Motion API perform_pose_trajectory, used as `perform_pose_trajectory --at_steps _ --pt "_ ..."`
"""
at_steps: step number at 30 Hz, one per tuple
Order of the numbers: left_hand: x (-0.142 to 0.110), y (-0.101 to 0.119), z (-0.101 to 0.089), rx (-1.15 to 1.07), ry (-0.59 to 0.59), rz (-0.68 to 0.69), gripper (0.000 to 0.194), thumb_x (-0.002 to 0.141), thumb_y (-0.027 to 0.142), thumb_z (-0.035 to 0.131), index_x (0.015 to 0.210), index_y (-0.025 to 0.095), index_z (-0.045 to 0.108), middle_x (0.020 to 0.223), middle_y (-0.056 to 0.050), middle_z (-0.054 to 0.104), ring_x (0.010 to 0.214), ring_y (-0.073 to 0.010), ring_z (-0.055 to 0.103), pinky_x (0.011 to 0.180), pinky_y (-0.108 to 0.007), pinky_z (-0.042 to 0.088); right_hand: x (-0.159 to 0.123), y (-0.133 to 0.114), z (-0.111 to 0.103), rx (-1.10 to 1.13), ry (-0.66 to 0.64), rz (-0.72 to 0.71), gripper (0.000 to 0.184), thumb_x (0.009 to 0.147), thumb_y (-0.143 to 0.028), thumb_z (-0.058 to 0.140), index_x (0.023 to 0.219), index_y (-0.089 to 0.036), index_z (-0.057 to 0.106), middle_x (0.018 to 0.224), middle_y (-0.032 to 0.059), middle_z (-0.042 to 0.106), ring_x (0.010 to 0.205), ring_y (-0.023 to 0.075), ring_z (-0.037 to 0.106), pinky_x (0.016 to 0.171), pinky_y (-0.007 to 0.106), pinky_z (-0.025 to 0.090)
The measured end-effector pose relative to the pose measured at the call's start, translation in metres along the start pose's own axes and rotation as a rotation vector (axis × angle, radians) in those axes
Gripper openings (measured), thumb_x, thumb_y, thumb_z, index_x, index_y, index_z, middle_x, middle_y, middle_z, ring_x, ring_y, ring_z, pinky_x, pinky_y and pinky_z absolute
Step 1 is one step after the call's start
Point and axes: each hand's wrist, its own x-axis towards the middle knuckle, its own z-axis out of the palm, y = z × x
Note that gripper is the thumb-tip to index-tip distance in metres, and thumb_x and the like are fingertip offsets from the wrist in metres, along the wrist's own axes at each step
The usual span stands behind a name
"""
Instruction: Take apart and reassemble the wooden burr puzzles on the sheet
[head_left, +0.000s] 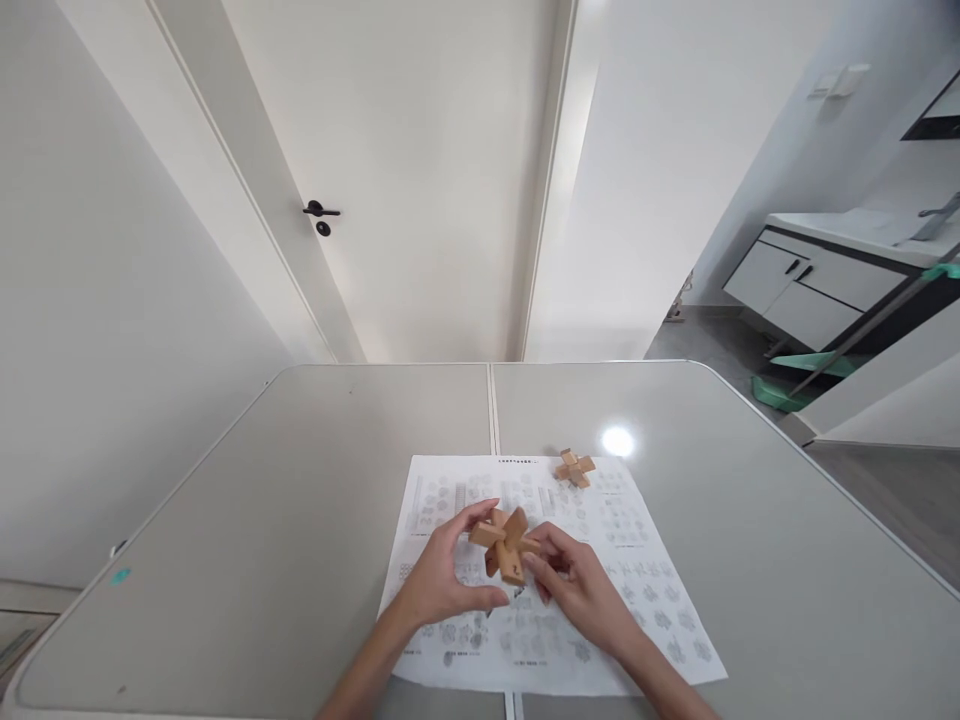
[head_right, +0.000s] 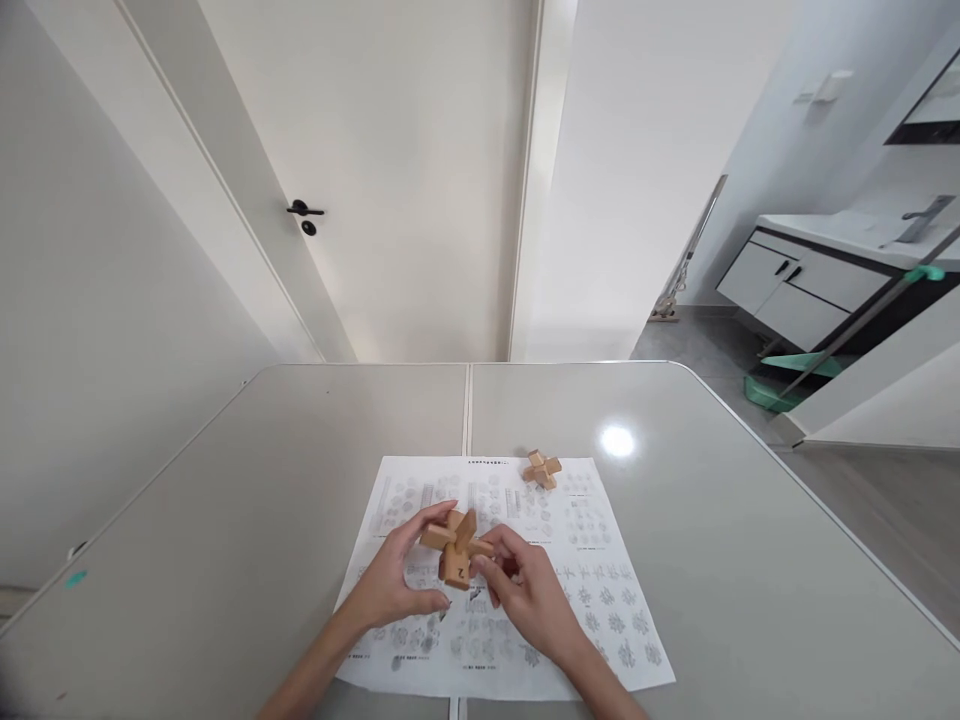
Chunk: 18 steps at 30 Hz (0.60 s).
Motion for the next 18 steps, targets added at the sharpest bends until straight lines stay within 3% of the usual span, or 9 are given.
perform_pose_trajectory --at_steps 5,9,14,18 --pt "-0.006 0.027 0.011 -0.082 0.029 -0.027 0.067 0.087 0.052 0.070 0.146 0.029 0.047 0.139 -0.010 0.061 0.119 -0.0296 0.059 0.107 -0.049 0.045 -0.012 -0.014 0.005 0.467 -0.045 0.143 0.029 0.096 -0.049 0.065 0.093 -0.021 0.061 0.083 -0.0011 0.064 0.055 0.0076 0.041 0.065 0.027 0.036" --pt "-0.007 0.043 0.015 -0.140 0.026 0.017 0.068 0.089 0.052 0.068 0.148 0.027 0.045 0.141 -0.011 0.059 0.121 -0.0295 0.058 0.108 -0.048 0.044 -0.017 -0.011 0.012 0.694 -0.015 0.197 0.030 0.092 -0.048 0.072 0.091 -0.019 0.064 0.079 -0.0012 0.059 0.053 0.0067 0.036 0.056 0.025 0.029" --pt "-0.010 0.044 0.014 -0.103 0.068 -0.013 0.051 0.091 0.051 0.066 0.134 0.026 0.057 0.123 -0.009 0.068 0.108 -0.0265 0.061 0.102 -0.045 0.046 -0.025 -0.013 0.020 0.706 -0.027 0.188 0.033 0.095 -0.048 0.068 0.081 -0.018 0.063 0.075 -0.0011 0.057 0.053 0.0072 0.036 0.057 0.026 0.030" --pt "-0.013 0.041 0.014 -0.081 0.125 -0.037 0.052 0.085 0.056 0.072 0.125 0.024 0.062 0.116 -0.008 0.070 0.101 -0.0264 0.061 0.097 -0.044 0.048 -0.030 -0.023 0.023 0.617 0.027 0.163 0.040 0.095 -0.052 0.065 0.073 -0.019 0.056 0.069 -0.0028 0.055 0.052 0.0078 0.035 0.057 0.026 0.031"
